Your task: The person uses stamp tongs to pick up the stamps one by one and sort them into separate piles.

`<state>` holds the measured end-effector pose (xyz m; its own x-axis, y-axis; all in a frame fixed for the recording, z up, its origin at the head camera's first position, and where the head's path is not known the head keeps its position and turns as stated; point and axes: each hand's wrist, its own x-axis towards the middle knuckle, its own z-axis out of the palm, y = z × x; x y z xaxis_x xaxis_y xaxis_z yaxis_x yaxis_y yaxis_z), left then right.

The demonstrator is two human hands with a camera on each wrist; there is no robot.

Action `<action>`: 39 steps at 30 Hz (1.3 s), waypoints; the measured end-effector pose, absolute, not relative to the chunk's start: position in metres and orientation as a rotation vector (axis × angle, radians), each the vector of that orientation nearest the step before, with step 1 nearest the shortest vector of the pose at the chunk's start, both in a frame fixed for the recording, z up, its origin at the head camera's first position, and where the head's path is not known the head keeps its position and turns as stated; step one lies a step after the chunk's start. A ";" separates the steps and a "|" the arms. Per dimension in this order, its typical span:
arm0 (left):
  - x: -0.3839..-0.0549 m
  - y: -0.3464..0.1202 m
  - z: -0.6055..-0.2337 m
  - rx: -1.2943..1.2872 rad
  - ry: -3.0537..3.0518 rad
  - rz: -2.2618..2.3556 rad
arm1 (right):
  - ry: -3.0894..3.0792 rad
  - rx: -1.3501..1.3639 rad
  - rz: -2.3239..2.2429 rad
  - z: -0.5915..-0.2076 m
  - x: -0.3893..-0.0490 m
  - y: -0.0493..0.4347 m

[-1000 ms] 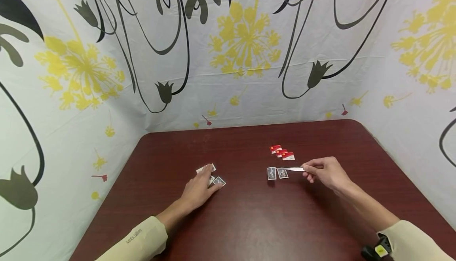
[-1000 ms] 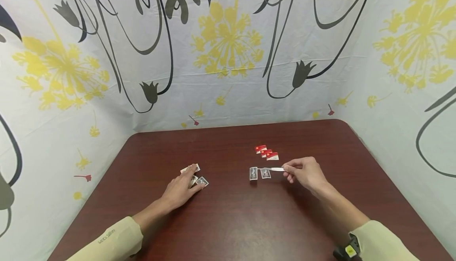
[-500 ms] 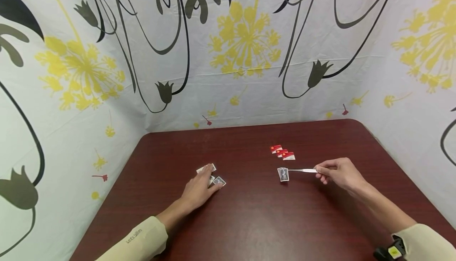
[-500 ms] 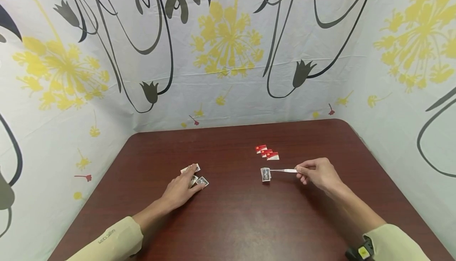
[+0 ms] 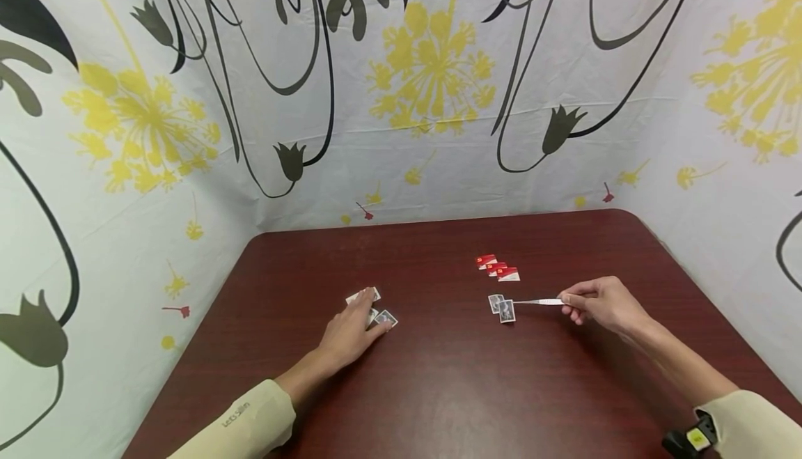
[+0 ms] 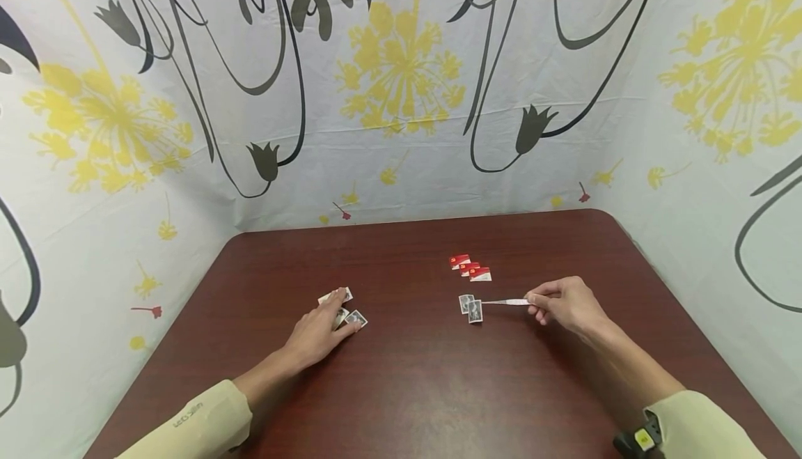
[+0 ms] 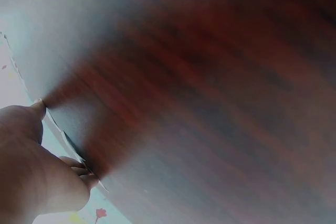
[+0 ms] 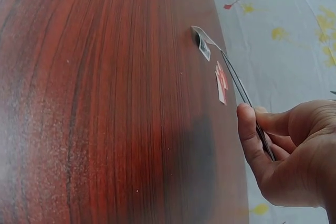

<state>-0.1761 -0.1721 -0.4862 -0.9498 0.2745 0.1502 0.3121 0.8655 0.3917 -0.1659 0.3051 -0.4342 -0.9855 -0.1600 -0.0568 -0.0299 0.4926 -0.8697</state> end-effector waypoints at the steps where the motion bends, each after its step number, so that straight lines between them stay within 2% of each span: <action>1: -0.176 -0.172 -0.486 -0.465 -2.947 -0.643 | 2.596 -0.164 -1.512 -0.434 -0.166 0.305; 39: -0.177 -0.173 -0.487 -0.474 -2.951 -0.639 | 2.588 -0.180 -1.484 -0.435 -0.159 0.309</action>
